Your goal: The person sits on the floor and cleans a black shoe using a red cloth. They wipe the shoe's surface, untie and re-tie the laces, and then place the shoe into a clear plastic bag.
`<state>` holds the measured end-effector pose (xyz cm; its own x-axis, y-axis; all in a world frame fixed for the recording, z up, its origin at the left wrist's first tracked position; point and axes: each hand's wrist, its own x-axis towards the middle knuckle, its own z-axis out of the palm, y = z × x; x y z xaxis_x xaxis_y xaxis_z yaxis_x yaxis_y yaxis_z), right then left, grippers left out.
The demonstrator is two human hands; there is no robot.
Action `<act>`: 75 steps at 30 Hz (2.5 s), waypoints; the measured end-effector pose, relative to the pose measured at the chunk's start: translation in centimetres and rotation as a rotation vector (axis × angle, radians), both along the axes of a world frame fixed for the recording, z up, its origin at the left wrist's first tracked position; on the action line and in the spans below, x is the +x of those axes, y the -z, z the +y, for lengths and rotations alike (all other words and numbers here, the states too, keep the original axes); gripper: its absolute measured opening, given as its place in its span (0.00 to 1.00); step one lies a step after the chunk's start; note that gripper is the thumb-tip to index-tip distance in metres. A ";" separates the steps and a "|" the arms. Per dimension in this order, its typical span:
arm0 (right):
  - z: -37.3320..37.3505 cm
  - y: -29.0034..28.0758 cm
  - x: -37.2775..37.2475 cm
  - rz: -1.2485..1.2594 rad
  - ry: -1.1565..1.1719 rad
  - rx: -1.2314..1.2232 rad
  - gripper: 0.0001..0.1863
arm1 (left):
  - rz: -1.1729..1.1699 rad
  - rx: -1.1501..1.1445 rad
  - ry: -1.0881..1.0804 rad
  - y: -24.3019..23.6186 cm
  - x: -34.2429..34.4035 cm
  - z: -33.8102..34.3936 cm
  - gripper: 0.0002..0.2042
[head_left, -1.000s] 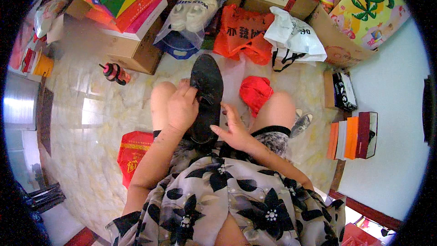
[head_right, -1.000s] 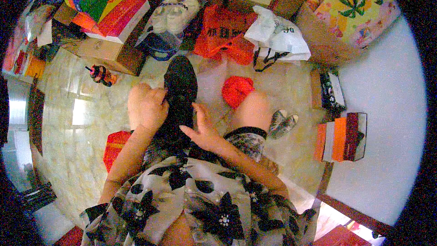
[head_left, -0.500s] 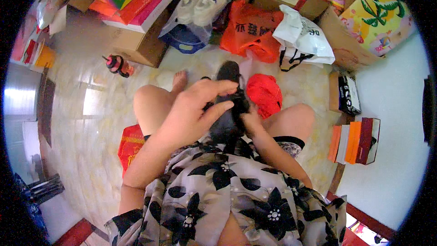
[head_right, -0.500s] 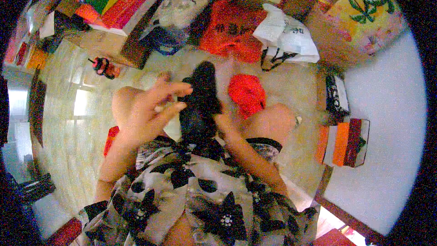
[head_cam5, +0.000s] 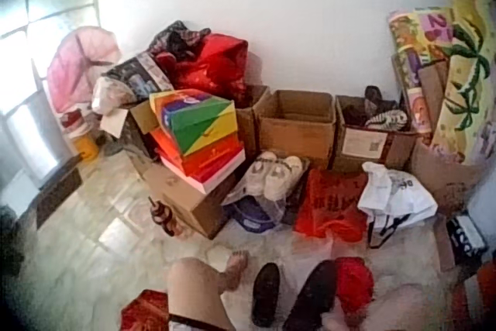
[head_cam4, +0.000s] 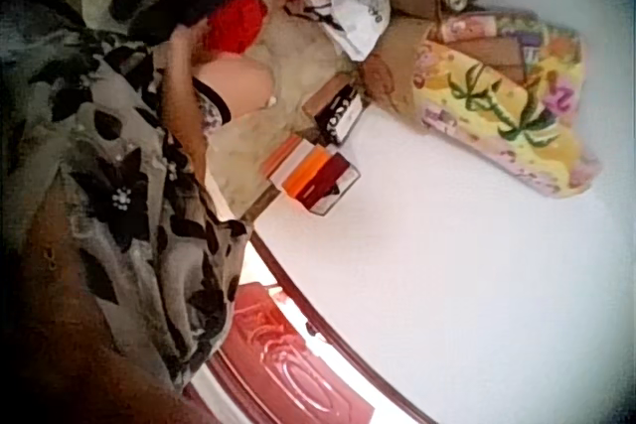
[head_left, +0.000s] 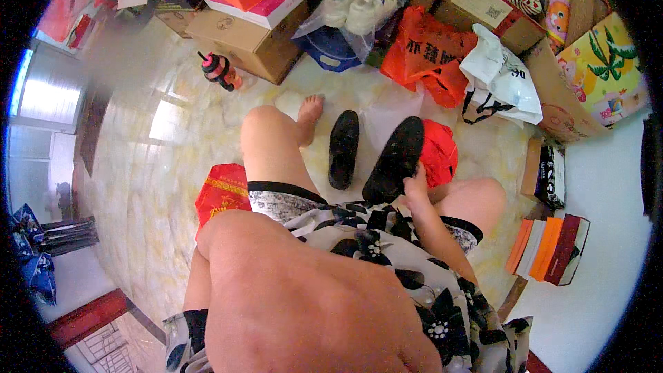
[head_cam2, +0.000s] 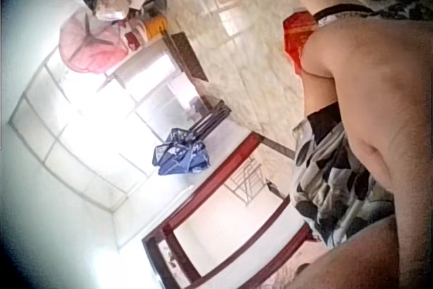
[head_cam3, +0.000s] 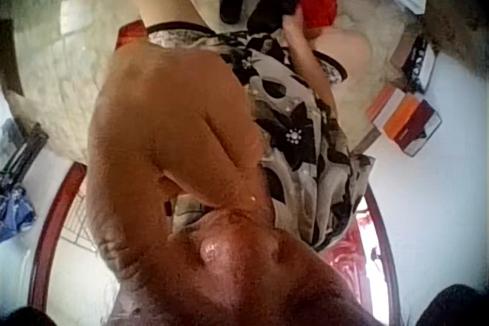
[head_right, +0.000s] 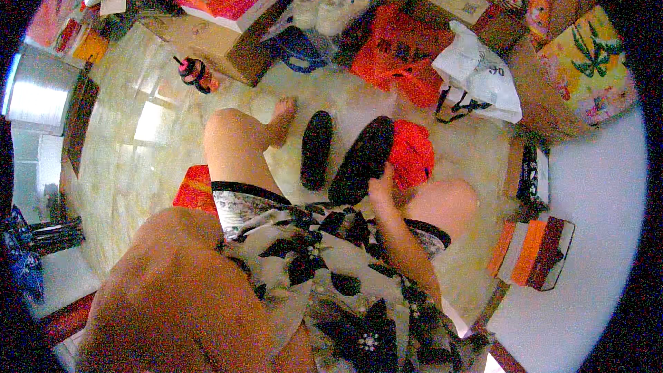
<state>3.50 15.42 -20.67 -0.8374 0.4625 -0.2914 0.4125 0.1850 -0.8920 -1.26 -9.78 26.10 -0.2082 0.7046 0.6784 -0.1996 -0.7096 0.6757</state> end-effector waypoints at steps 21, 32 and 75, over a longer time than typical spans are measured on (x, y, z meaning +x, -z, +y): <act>-3.8 -8.9 -1.2 -0.367 -0.200 0.139 0.35 | -0.075 0.044 0.127 2.1 1.2 0.7 0.11; -4.5 -10.5 -1.3 -0.317 -0.190 0.050 0.35 | -0.098 0.007 0.109 2.0 0.8 0.8 0.11; 2.9 16.5 -9.2 -0.540 -0.526 -0.146 0.22 | 0.464 -2.086 0.042 62.3 -4.4 4.0 0.20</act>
